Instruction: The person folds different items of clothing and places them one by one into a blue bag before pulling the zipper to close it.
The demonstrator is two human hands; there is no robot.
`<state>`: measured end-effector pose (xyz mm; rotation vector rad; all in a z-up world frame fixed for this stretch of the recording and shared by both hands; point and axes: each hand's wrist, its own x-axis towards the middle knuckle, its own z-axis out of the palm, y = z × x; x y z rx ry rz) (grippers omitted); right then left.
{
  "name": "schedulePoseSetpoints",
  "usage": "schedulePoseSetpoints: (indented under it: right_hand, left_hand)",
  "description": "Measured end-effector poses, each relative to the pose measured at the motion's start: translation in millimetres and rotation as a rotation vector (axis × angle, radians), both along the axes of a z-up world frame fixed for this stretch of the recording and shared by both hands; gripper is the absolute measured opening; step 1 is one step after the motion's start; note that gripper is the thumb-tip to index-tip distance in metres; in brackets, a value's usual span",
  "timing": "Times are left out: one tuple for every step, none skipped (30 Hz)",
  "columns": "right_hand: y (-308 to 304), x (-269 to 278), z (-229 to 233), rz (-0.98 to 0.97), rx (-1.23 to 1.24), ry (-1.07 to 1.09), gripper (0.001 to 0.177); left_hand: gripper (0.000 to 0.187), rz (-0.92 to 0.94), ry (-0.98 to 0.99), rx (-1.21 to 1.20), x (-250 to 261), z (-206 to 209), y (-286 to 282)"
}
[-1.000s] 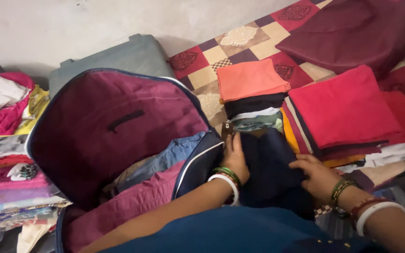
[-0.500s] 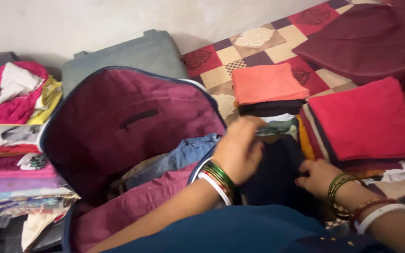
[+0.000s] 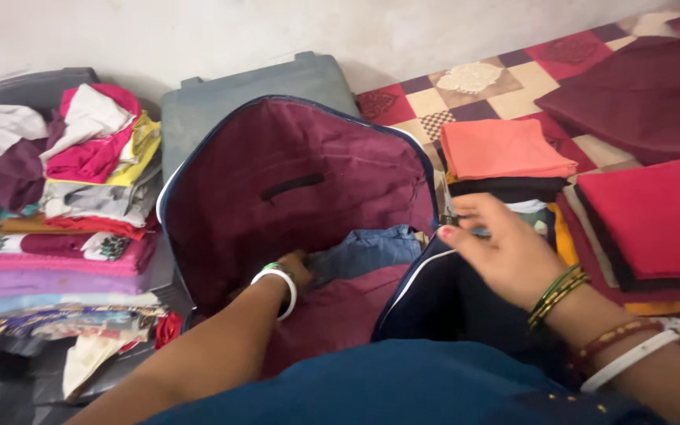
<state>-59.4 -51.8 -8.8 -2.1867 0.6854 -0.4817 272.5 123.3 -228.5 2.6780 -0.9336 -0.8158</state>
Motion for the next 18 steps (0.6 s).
schedulePoseSetpoints:
  right_hand:
    - [8.9, 2.0, 6.4, 0.048, -0.010, -0.016, 0.054]
    - [17.7, 2.5, 11.5, 0.092, -0.016, -0.030, 0.055]
    - [25.5, 2.3, 15.3, 0.132, -0.061, -0.034, 0.053]
    - [32.9, 1.0, 17.9, 0.172, -0.104, -0.036, 0.052]
    - [39.2, -0.2, 19.6, 0.211, -0.147, -0.038, 0.050]
    - [45.1, -0.3, 20.4, 0.197, -0.115, -0.015, 0.049]
    - [50.8, -0.8, 20.7, 0.183, -0.082, 0.008, 0.048]
    - [55.6, -1.0, 20.5, 0.176, -0.046, 0.031, 0.047]
    - [59.3, -1.4, 20.7, 0.151, -0.027, 0.057, 0.046]
    - [62.1, -1.3, 21.1, 0.127, -0.009, 0.082, 0.045]
    - [64.6, -1.7, 21.4, 0.103, 0.008, 0.106, 0.045]
    - [65.7, -1.9, 21.5, 0.080, 0.011, 0.128, 0.045]
    - [66.5, -2.2, 21.3, 0.056, 0.015, 0.149, 0.046]
    - [67.0, -2.5, 21.0, 0.037, 0.018, 0.170, 0.047]
    - [67.9, -3.5, 20.5, 0.060, -0.008, 0.135, 0.044]
    - [69.0, -3.3, 20.1, 0.088, -0.034, 0.099, 0.041]
    - [70.1, -3.3, 20.1, 0.115, -0.061, 0.064, 0.039]
    - [71.6, -3.2, 20.3, 0.107, -0.041, 0.080, 0.038]
  left_hand:
    - [0.086, -0.030, 0.038, 0.057, -2.0, -1.8, 1.6]
    - [0.086, -0.041, 0.014, 0.083, -4.9, -1.9, -1.0]
    - [0.087, -0.053, -0.010, 0.110, -8.3, -1.3, -4.4]
    - [0.088, -0.066, -0.035, 0.137, -11.8, 0.4, -8.6]
    - [0.089, -0.078, -0.060, 0.163, -15.5, 2.8, -12.9]
    - [0.089, -0.085, -0.085, 0.190, -19.4, 5.9, -14.5]
    - [0.090, -0.091, -0.109, 0.217, -23.4, 10.2, -15.5]
    - [0.084, -0.082, -0.068, 0.193, -28.2, 15.2, -12.7]
    - [0.077, -0.073, -0.027, 0.170, -32.9, 20.6, -9.5]
    - [0.072, -0.063, 0.012, 0.145, -36.0, 25.9, -6.8]
    - [0.066, -0.053, 0.051, 0.120, -38.5, 28.9, -4.3]
    - [0.062, -0.044, 0.087, 0.094, -39.0, 28.8, -4.0]
    - [0.058, -0.036, 0.124, 0.067, -38.7, 24.5, -4.5]
    - [0.059, -0.143, 0.066, 0.107, -37.1, 17.4, -8.2]
    - [0.062, -0.251, 0.008, 0.146, -35.0, 9.1, -14.1]
    - [0.065, -0.354, -0.050, 0.185, -32.1, 1.1, -15.7]
    - [0.063, -0.369, -0.021, 0.088, -27.9, -4.4, -14.4]
    - [0.062, -0.381, 0.006, -0.008, -19.9, -5.8, -13.3]
